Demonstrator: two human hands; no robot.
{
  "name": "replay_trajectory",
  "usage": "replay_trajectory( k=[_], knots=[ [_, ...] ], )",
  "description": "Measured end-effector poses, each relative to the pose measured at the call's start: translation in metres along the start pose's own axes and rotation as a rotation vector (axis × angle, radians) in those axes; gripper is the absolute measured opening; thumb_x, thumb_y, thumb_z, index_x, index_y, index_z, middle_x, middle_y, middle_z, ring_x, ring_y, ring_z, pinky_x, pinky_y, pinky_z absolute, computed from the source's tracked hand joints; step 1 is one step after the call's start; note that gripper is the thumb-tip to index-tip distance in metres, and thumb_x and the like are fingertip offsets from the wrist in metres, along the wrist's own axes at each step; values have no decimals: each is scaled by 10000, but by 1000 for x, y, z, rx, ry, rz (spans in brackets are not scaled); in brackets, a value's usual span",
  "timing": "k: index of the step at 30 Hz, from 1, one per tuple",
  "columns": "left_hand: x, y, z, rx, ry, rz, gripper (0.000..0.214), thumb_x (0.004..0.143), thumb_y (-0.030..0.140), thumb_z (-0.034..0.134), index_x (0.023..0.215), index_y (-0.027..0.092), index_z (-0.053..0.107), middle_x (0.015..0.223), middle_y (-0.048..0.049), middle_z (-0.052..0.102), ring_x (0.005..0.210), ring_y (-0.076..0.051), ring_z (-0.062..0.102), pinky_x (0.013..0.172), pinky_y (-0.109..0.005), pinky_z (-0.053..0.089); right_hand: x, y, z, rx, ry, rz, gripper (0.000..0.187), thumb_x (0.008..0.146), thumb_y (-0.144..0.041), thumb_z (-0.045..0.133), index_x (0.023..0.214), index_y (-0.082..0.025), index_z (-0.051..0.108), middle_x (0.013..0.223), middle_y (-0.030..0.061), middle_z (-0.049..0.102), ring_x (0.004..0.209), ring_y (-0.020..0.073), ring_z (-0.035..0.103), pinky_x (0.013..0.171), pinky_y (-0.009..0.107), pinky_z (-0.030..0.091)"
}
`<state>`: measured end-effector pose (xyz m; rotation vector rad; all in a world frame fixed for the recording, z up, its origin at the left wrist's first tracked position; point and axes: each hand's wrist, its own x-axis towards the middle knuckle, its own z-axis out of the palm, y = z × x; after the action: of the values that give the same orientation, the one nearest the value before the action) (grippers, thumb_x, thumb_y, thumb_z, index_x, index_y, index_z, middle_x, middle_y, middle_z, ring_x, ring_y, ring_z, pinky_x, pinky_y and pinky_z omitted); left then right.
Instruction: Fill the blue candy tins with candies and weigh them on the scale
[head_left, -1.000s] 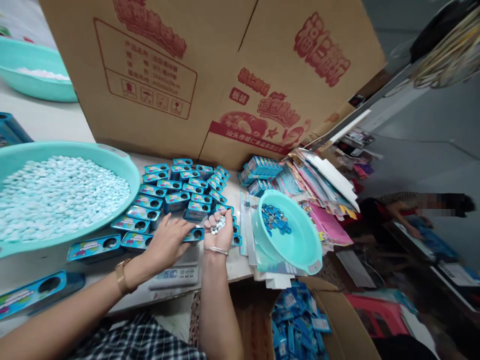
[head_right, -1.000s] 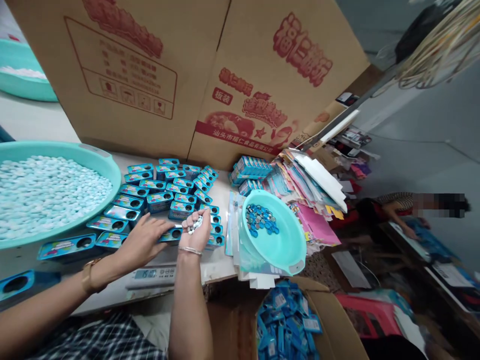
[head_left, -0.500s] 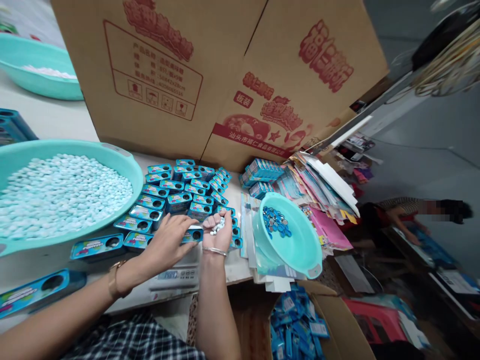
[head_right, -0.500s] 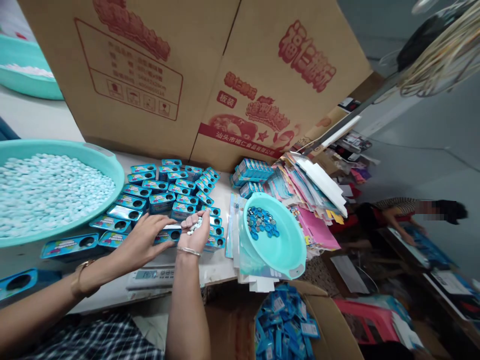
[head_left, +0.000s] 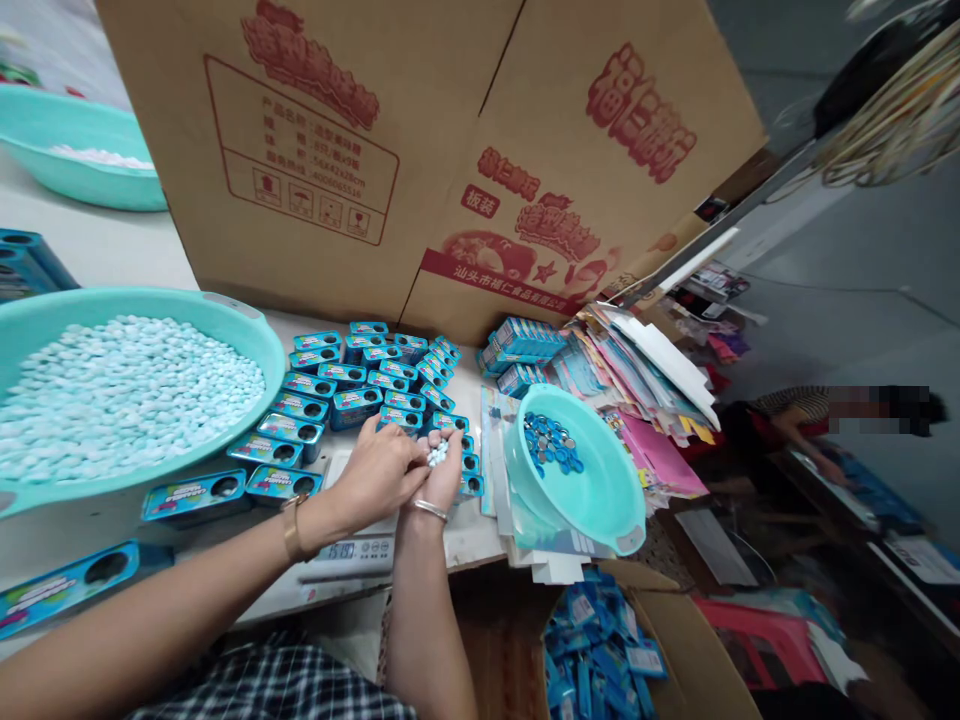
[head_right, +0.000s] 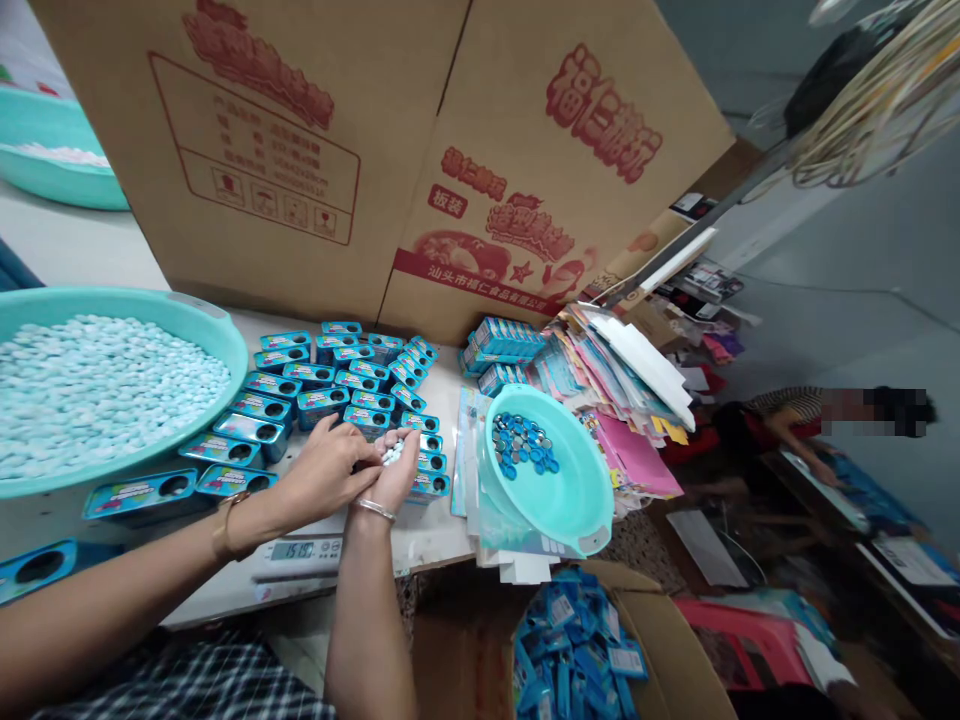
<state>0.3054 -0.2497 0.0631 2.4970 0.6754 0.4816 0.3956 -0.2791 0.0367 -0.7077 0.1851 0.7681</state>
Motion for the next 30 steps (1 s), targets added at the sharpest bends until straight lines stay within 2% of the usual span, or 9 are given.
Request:
replay_trajectory(
  k=[3, 7, 13, 16, 20, 23, 26, 30],
  knots=[
    [-2, -5, 0, 7, -36, 64, 190, 877, 241, 556, 758, 232, 704, 745, -18, 656, 888, -222, 574, 1066, -567, 260, 3, -1, -3, 35, 26, 84, 265, 910, -387, 472, 719, -212, 416, 499, -106, 386, 396, 53, 333, 426, 182, 255],
    [-10, -16, 3, 8, 8, 101, 194, 912, 247, 522, 847, 248, 705, 792, -10, 658, 902, -213, 569, 1083, -563, 232, 7, -2, -6, 47, -8, 180, 292, 882, -407, 510, 697, -220, 385, 502, -114, 353, 380, 55, 293, 422, 193, 229],
    [-17, -34, 1, 51, 71, 93, 181, 910, 301, 540, 929, 265, 716, 901, -28, 693, 949, -235, 579, 1075, -572, 235, 4, -1, -3, 38, -17, 112, 276, 913, -422, 468, 731, -222, 411, 506, -123, 334, 375, 51, 258, 432, 200, 233],
    [-19, -43, 2, 92, 67, 63, 189, 897, 296, 548, 907, 258, 733, 894, -42, 699, 931, -246, 590, 1046, -567, 271, 2, 0, 1, 53, -10, 86, 269, 942, -385, 444, 737, -211, 439, 500, -120, 357, 374, 43, 273, 436, 191, 256],
    [-19, -48, 3, 75, 38, 28, 201, 890, 283, 543, 938, 271, 738, 906, -38, 710, 937, -242, 600, 1057, -581, 247, 2, -5, 3, 81, -31, 85, 278, 953, -371, 434, 731, -204, 443, 501, -118, 363, 372, 39, 279, 434, 179, 260],
    [-24, -48, -11, 28, 91, 3, 227, 905, 337, 522, 899, 255, 734, 879, -37, 711, 896, -230, 599, 1026, -532, 305, 2, -19, -1, 77, -82, 104, 276, 932, -369, 458, 712, -205, 428, 512, -117, 352, 378, 41, 269, 424, 169, 243],
    [-39, -50, -37, -35, 238, -10, 290, 922, 417, 495, 862, 229, 708, 846, -38, 700, 861, -219, 589, 897, -411, 414, 3, -41, -13, 82, -187, 105, 248, 904, -283, 484, 681, -197, 417, 518, -111, 341, 391, 40, 271, 408, 153, 227],
    [-67, -61, -66, -78, 372, -86, 278, 906, 455, 526, 824, 235, 674, 803, -16, 685, 821, -207, 591, 811, -350, 440, 8, -71, -41, 94, -326, -8, 199, 851, -204, 541, 675, -188, 450, 535, -104, 370, 402, 40, 298, 400, 148, 274]
  ],
)
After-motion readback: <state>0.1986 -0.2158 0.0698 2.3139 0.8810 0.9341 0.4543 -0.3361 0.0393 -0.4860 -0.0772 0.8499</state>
